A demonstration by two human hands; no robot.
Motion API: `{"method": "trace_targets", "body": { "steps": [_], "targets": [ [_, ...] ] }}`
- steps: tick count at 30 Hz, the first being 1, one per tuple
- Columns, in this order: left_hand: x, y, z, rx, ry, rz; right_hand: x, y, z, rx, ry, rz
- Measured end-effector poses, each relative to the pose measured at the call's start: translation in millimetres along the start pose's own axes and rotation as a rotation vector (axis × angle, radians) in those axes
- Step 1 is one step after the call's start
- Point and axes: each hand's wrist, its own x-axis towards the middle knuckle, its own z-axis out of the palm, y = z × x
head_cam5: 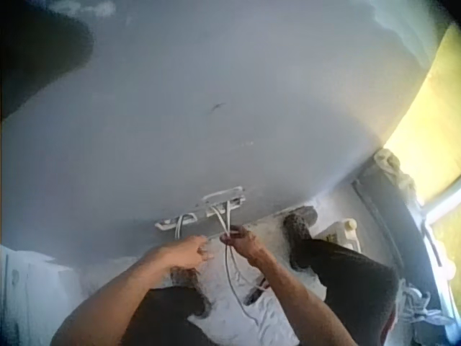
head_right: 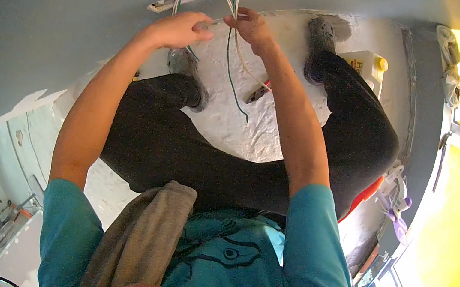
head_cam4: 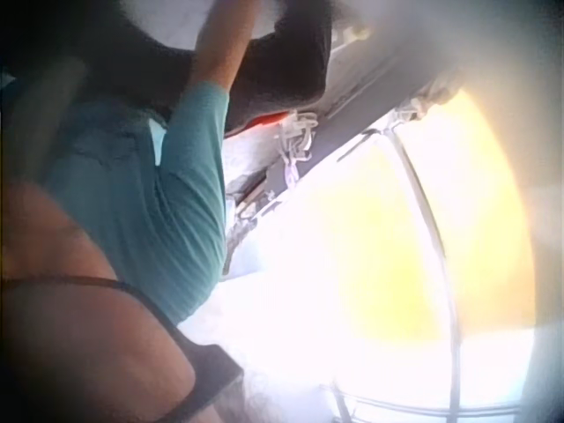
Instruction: The person manipulates electrical wires protruding from a wall opening by hand and using pliers, then pushes the wires into the wall cavity.
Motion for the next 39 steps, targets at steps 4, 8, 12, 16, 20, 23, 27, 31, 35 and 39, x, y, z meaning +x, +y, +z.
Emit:
{"method": "trace_targets", "body": {
  "steps": [4, 8, 12, 16, 20, 23, 27, 31, 35, 39],
  "targets": [
    [13.6, -1.8, 13.7, -0.105, 0.277, -0.022, -10.3, 0.3, 14.5, 0.485, -0.166, 0.155],
    [29.1, 30.1, 12.2, -0.073, 0.321, 0.046, -31.8, 8.6, 5.3, 0.562, -0.047, 0.149],
    [47.2, 29.4, 23.8, 0.173, 0.559, 0.315, -43.3, 11.9, -17.1, 0.676, -0.135, 0.197],
    [59.6, 0.6, 27.4, 0.287, 0.672, 0.395, -46.3, -1.9, -20.6, 0.614, -0.151, 0.215],
    [63.5, 15.1, 27.1, 0.236, 0.651, 0.393, -51.7, -0.5, -25.7, 0.75, -0.238, 0.231],
    [64.7, 18.8, 24.1, 0.08, 0.606, 0.28, -56.7, -3.7, -9.9, 0.949, -0.322, 0.246],
    [56.2, 25.4, 30.1, -0.055, 0.641, 0.193, -58.5, -12.8, 10.9, 1.014, -0.336, 0.278],
    [56.7, 57.7, 37.6, -0.652, 0.47, -0.152, -61.1, -8.9, 13.3, 1.062, -0.31, 0.27],
    [83.1, 29.3, 52.8, -1.137, 0.364, -0.249, -61.6, -9.2, 5.0, 0.85, -0.436, 0.282],
    [93.6, -28.2, 69.5, -1.354, 0.483, -0.081, -63.1, -15.7, -36.2, 0.011, -0.496, 0.233]
  ]
}}
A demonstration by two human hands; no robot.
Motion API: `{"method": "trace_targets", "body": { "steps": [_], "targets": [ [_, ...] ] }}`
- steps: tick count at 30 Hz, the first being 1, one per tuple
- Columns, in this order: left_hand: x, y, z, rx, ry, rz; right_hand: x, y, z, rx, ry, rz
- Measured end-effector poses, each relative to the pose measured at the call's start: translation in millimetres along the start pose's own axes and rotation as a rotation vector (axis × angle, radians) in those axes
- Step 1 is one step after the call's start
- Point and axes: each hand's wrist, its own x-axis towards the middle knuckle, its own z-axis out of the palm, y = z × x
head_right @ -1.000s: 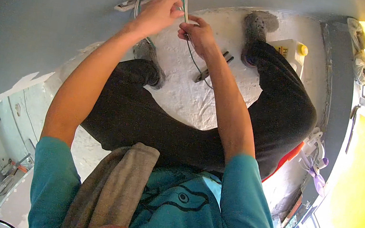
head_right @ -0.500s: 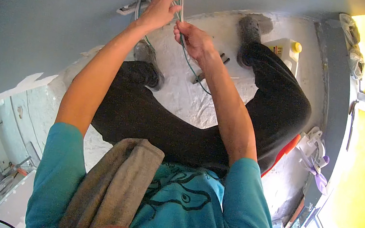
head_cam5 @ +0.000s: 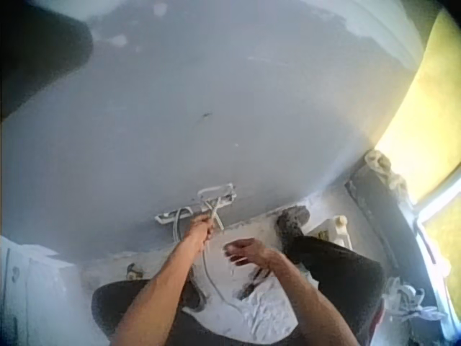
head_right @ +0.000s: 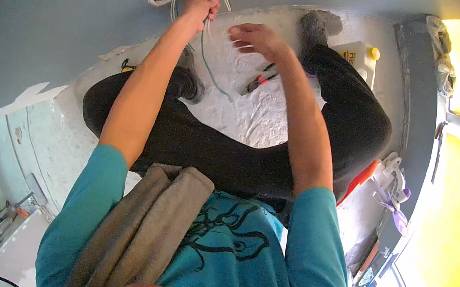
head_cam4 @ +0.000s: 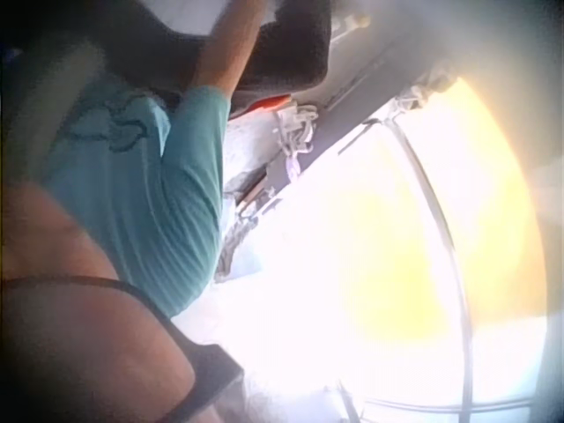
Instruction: The person manipulates electrical wires protruding from a wall opening by hand and using pliers, then pushes the wires into the wall cavity.
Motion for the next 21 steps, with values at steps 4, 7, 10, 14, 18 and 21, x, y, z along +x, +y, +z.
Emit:
{"method": "trace_targets", "body": {
  "steps": [4, 7, 10, 14, 18, 21],
  "targets": [
    [7.3, -1.7, 13.0, -0.022, -0.07, -0.054, -4.1, 112.8, -87.8, -0.173, 0.587, 0.083],
    [16.5, -1.0, 10.5, -0.013, -0.09, -0.036, -12.3, 172.5, -111.3, -0.517, 0.623, 0.192],
    [2.7, -10.2, 1.1, -0.071, -0.06, -0.025, -20.7, 193.2, -67.8, -0.597, 0.263, 0.397],
    [8.1, -3.1, 8.4, -0.073, -0.078, -0.008, -28.6, 183.5, -65.1, -0.882, 0.323, 0.144],
    [13.6, -5.7, -14.3, -0.083, -0.085, 0.006, -12.0, 158.7, -35.6, -0.933, 0.28, -0.007],
    [13.0, -8.3, 16.6, -0.142, -0.148, 0.003, -19.0, 198.2, -58.7, -0.99, 0.312, 0.063]
  ]
}}
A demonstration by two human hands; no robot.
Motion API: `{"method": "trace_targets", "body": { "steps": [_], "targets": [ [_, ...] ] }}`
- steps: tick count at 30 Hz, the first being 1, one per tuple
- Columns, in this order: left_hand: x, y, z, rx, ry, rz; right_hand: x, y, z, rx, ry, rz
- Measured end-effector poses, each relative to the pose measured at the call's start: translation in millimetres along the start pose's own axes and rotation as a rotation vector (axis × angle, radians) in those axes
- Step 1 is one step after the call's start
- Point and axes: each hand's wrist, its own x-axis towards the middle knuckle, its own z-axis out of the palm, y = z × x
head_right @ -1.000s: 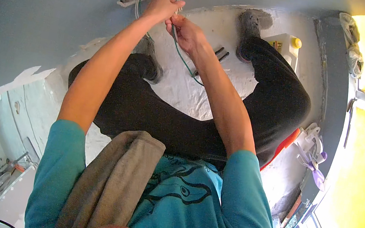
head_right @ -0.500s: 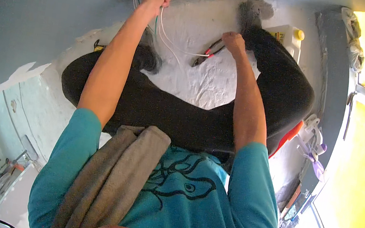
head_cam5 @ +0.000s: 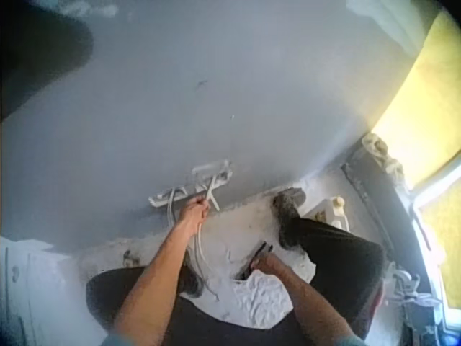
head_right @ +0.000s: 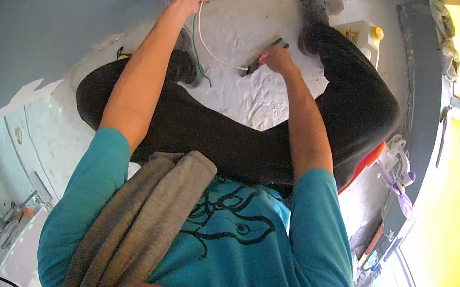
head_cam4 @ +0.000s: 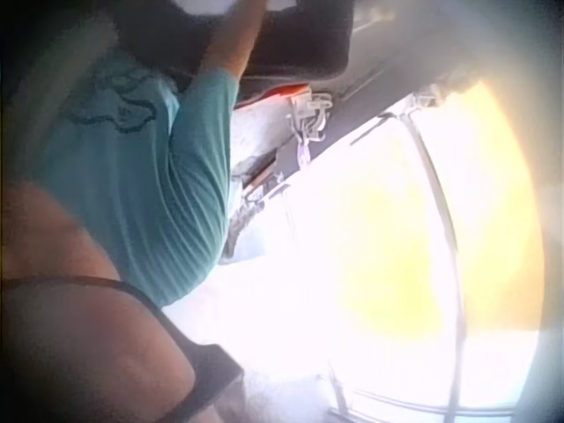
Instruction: The person manipulates electrical wires protruding from a wall opening by hand and using pliers, then pushes the wires into the wall cavity.
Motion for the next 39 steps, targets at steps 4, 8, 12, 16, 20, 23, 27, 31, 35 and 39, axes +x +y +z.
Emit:
{"method": "trace_targets", "body": {
  "steps": [4, 8, 12, 16, 20, 23, 27, 31, 35, 39],
  "targets": [
    [-7.2, 4.0, -29.4, 0.053, 0.08, 0.022, -0.6, -32.5, 17.0, -0.028, 0.072, -0.109],
    [-13.3, 2.9, 1.3, 0.052, 0.176, 0.025, -12.6, -12.4, 34.4, -0.515, 0.232, -0.172],
    [-15.4, 11.1, 9.8, 0.08, 0.211, 0.057, -11.2, 1.3, 38.7, -0.639, 0.194, -0.21],
    [-21.7, 14.6, -0.5, 0.21, 0.317, 0.171, -6.6, -8.8, 40.1, -0.653, 0.163, -0.235],
    [-26.8, 20.5, 9.2, 0.49, 0.367, 0.189, -3.6, 0.3, 42.1, -0.655, 0.244, -0.212],
    [-27.5, 19.8, 15.5, 0.551, 0.393, 0.258, -3.9, 16.0, 46.3, -0.689, 0.251, -0.226],
    [-17.0, 18.6, -0.6, 0.514, 0.383, 0.241, 7.8, 10.2, 49.6, -0.651, 0.329, -0.244],
    [-30.7, 13.2, 30.0, 0.201, 0.329, 0.04, 3.0, 31.9, 60.8, -0.578, 0.276, -0.116],
    [-24.6, 8.2, 29.9, 0.189, 0.271, 0.066, 10.8, 43.7, 70.1, -0.562, 0.256, -0.172],
    [-18.4, -7.0, 37.2, -0.116, 0.153, 0.063, 14.4, 44.7, 77.0, -0.587, 0.262, -0.239]
  ]
}}
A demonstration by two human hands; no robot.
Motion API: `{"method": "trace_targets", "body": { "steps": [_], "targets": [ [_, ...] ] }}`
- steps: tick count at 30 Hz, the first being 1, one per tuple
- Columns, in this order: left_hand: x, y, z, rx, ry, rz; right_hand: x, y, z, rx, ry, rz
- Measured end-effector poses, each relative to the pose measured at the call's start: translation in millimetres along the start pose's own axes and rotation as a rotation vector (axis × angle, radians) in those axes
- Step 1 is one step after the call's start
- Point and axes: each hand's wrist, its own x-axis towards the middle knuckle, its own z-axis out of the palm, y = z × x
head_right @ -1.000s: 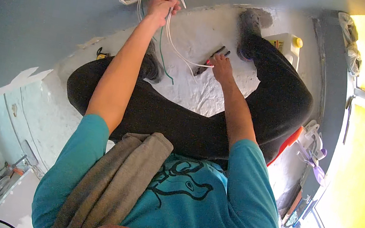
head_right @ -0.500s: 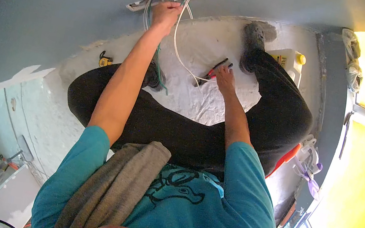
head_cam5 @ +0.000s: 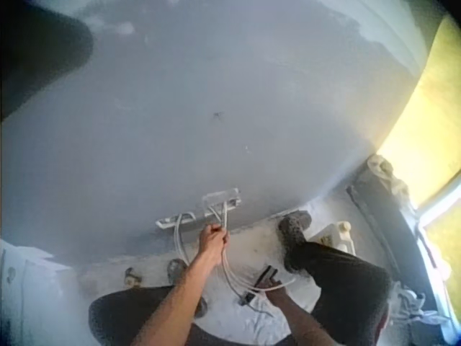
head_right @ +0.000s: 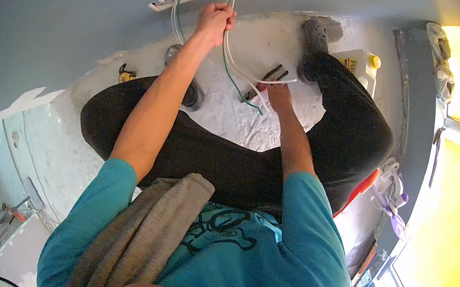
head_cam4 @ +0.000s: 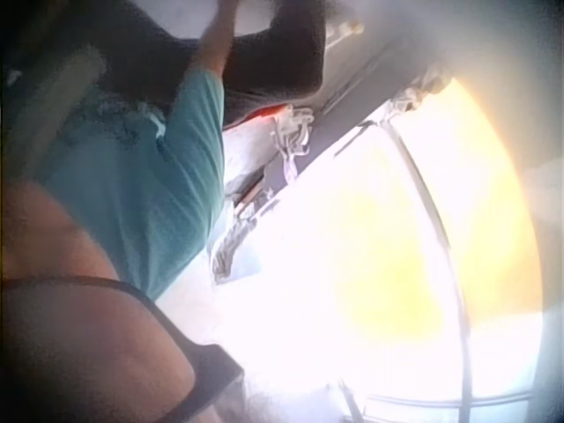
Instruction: The person manipulates electrical wires protruding from a wall opening by hand and using pliers, then pushes the wires into the wall cavity.
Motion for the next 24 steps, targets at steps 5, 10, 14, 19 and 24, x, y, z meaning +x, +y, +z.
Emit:
{"method": "trace_targets", "body": {
  "steps": [5, 10, 14, 19, 24],
  "targets": [
    [-1.4, -2.9, -10.5, -0.006, 0.026, 0.018, 6.6, -24.2, -26.0, -0.04, -0.042, -0.031],
    [-3.2, -0.8, -5.8, 0.026, 0.008, 0.039, 11.8, -22.7, -31.9, -0.039, 0.024, -0.01],
    [-2.8, 2.8, -6.0, 0.06, 0.024, 0.045, 20.5, -16.1, -32.3, -0.202, 0.16, -0.162],
    [-9.6, 5.5, -4.8, 0.181, 0.106, 0.06, 37.0, -21.0, -33.4, -0.106, -0.051, -0.164],
    [-14.8, 9.6, 4.8, 0.256, 0.162, 0.092, 30.5, -6.4, -21.4, -0.115, 0.091, -0.258]
  ]
}}
